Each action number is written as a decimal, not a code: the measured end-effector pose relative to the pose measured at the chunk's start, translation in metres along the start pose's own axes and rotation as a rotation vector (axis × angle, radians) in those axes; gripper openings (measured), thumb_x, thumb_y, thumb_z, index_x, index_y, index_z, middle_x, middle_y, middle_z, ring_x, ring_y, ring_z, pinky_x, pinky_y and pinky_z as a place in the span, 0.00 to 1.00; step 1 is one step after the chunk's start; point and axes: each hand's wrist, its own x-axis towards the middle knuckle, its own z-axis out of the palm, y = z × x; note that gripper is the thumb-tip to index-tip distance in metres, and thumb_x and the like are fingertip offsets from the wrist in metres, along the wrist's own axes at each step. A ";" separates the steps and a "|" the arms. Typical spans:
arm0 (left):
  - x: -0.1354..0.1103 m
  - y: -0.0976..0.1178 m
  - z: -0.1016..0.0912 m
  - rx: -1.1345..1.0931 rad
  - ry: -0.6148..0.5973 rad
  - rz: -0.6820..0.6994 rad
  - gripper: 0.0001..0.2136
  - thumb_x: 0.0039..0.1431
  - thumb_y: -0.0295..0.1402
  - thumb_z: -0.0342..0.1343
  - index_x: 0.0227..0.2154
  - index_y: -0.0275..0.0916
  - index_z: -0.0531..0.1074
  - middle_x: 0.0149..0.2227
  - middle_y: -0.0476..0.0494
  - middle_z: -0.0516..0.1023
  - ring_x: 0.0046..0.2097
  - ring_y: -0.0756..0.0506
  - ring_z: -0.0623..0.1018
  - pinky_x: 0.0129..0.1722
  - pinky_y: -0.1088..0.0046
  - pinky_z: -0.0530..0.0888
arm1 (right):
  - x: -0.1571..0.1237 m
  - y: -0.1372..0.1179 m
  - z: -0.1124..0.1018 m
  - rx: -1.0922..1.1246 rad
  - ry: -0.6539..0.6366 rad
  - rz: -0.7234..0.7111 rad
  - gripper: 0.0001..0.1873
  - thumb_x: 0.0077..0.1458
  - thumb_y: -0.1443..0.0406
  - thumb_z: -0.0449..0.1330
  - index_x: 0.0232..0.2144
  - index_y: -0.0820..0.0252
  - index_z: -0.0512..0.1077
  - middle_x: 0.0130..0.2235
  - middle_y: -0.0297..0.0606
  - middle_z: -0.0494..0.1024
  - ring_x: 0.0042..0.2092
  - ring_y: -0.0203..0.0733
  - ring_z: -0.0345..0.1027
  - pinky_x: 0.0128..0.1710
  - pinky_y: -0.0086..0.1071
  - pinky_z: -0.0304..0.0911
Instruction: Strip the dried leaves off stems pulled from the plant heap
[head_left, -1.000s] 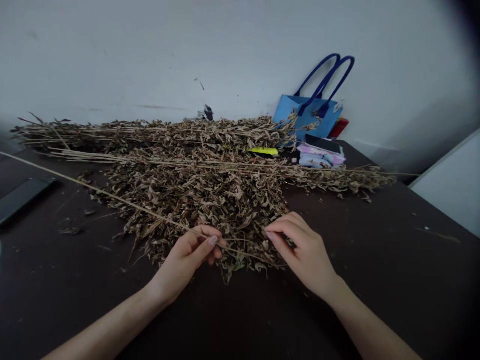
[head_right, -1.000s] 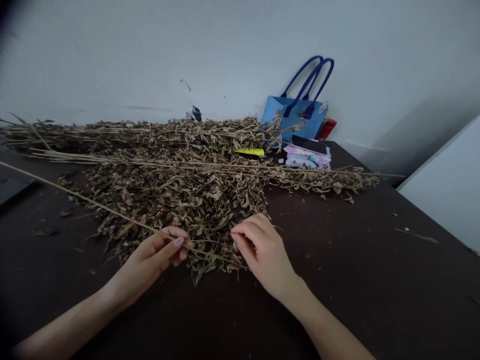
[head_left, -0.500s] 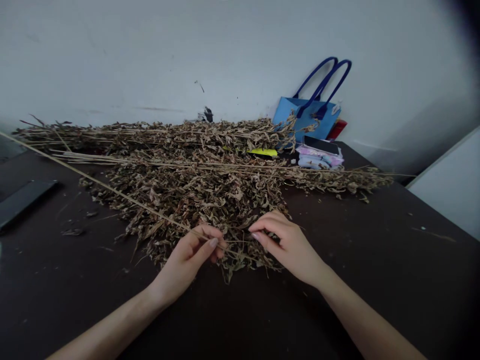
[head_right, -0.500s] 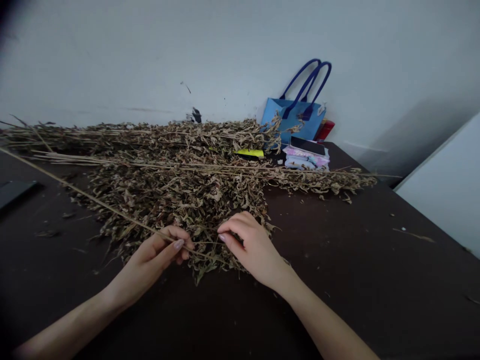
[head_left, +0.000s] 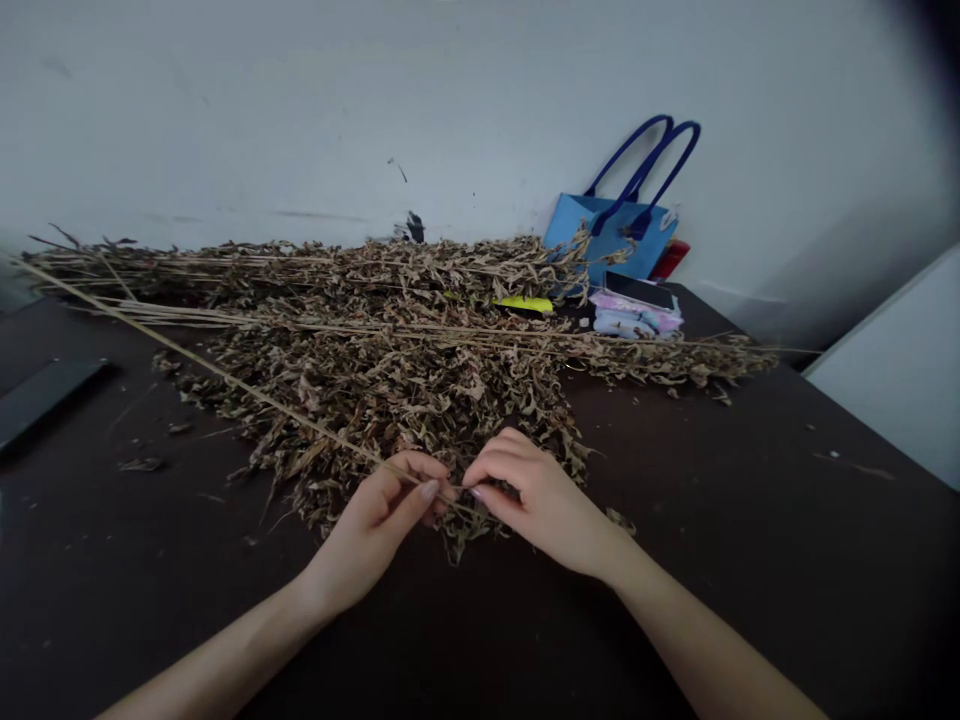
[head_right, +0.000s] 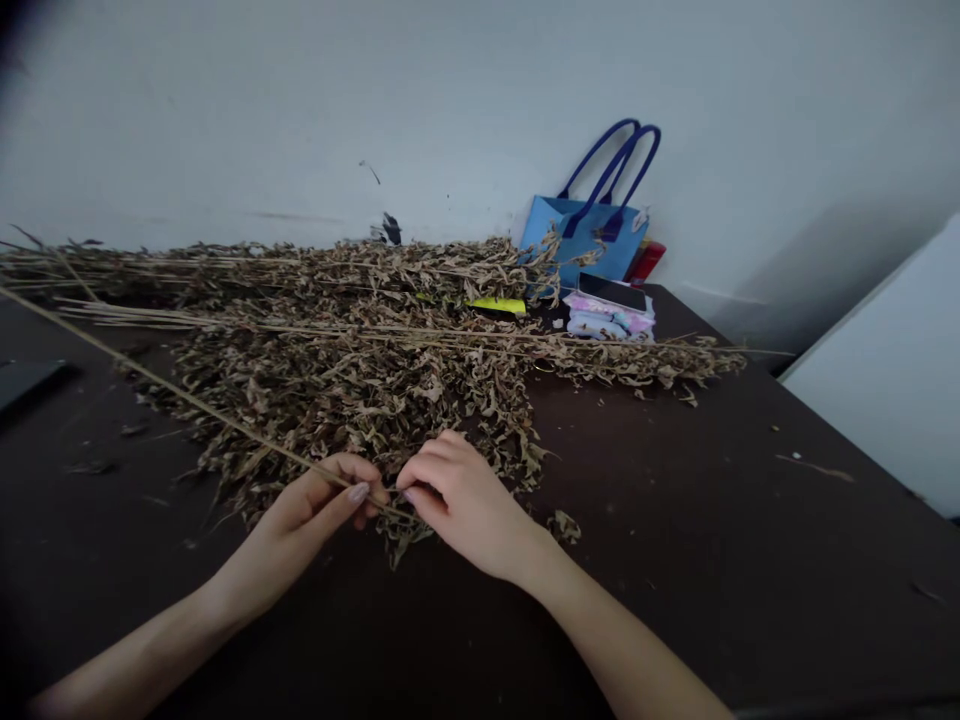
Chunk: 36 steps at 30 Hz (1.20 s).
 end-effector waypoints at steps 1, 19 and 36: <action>0.000 0.000 0.000 -0.005 -0.001 -0.009 0.06 0.61 0.33 0.50 0.38 0.37 0.68 0.34 0.45 0.73 0.33 0.48 0.71 0.33 0.73 0.69 | -0.001 0.001 0.001 -0.001 0.004 -0.005 0.06 0.57 0.72 0.53 0.32 0.59 0.69 0.33 0.35 0.70 0.39 0.38 0.60 0.39 0.32 0.58; 0.000 -0.003 0.002 -0.041 -0.004 -0.070 0.07 0.59 0.34 0.52 0.38 0.38 0.68 0.33 0.46 0.73 0.33 0.48 0.72 0.34 0.72 0.70 | -0.008 0.006 0.011 -0.275 -0.058 -0.017 0.09 0.57 0.73 0.51 0.34 0.57 0.69 0.32 0.35 0.68 0.39 0.40 0.58 0.39 0.34 0.54; -0.002 -0.004 0.003 0.020 -0.071 0.007 0.06 0.61 0.32 0.49 0.38 0.39 0.69 0.35 0.45 0.71 0.34 0.49 0.71 0.36 0.73 0.69 | -0.005 0.006 0.002 0.219 -0.041 0.187 0.06 0.57 0.68 0.55 0.32 0.57 0.72 0.32 0.32 0.72 0.36 0.35 0.64 0.36 0.30 0.59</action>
